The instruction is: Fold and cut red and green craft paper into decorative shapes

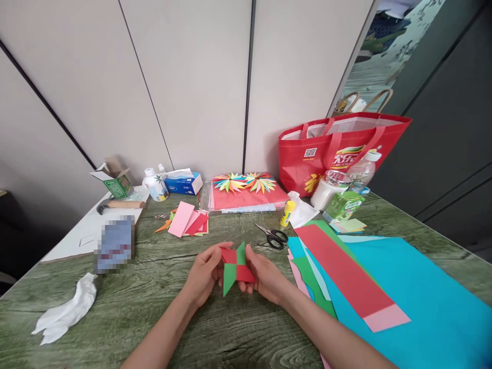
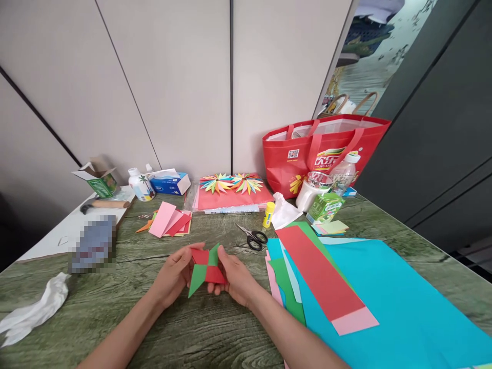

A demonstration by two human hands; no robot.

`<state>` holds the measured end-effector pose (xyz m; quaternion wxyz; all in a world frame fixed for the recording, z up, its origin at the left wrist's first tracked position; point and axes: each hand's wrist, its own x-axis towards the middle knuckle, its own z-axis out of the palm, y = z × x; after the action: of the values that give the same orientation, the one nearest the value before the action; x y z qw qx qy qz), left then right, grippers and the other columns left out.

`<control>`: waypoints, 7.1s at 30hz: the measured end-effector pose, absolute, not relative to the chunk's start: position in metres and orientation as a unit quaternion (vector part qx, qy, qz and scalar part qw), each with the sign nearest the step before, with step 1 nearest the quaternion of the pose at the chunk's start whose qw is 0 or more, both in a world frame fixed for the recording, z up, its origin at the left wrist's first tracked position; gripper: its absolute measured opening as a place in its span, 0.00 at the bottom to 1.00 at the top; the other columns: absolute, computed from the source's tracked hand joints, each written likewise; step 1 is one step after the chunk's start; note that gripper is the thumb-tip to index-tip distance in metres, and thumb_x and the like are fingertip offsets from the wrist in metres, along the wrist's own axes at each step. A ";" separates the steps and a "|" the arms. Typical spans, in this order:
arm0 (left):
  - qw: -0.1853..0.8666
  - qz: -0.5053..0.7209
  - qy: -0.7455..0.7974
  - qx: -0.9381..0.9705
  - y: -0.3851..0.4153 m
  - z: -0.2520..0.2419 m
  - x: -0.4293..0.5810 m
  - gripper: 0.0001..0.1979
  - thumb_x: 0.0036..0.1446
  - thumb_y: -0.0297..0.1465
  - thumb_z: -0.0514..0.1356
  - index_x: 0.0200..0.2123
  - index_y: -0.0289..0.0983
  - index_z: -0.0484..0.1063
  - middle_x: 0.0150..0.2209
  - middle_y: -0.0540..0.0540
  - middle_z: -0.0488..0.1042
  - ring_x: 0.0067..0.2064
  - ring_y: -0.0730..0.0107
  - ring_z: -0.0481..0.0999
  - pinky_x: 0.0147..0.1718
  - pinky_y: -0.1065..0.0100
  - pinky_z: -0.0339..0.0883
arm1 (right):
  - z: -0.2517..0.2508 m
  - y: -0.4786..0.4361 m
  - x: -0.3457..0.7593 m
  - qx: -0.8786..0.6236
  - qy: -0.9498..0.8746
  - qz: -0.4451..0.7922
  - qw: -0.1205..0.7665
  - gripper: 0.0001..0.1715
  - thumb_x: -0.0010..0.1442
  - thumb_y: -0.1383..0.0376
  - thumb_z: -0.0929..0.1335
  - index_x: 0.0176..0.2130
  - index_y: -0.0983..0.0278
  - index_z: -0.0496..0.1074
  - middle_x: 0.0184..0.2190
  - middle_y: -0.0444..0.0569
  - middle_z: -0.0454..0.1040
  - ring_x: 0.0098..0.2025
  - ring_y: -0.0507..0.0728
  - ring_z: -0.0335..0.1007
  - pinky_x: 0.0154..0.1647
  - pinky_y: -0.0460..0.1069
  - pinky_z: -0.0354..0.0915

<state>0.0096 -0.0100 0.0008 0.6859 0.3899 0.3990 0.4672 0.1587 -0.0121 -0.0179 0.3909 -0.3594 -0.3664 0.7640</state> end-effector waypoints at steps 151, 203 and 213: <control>0.689 0.476 0.394 0.379 -0.026 0.008 0.026 0.14 0.41 0.37 0.65 0.19 0.31 0.68 0.10 0.48 0.68 0.09 0.75 0.63 0.06 0.76 0.58 | -0.025 -0.030 0.141 -0.331 -0.452 0.678 0.477 0.28 0.57 0.48 0.57 0.14 0.62 0.53 0.05 0.38 0.57 0.08 0.47 0.49 0.08 0.42 0.47; 0.697 0.427 0.416 0.399 -0.019 0.011 0.020 0.22 0.54 0.49 0.48 0.45 0.41 0.62 0.21 0.53 0.68 0.09 0.84 0.56 0.05 0.82 0.40 | -0.019 -0.021 0.147 -0.429 -0.457 0.598 0.500 0.18 0.56 0.50 0.62 0.28 0.62 0.61 0.18 0.35 0.54 0.12 0.45 0.49 0.04 0.39 0.49; 0.664 0.515 0.446 0.307 -0.033 0.006 0.035 0.23 0.46 0.49 0.58 0.37 0.37 0.64 0.16 0.58 0.62 0.09 0.87 0.50 0.04 0.82 0.43 | -0.018 -0.037 0.136 -0.505 -0.398 0.566 0.515 0.19 0.55 0.48 0.60 0.29 0.61 0.57 0.22 0.38 0.56 0.21 0.48 0.53 0.15 0.41 0.53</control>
<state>0.0352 -0.0327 0.0063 0.6640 0.3072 0.4463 0.5153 0.1356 -0.0365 -0.0176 0.5150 -0.5051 -0.3985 0.5665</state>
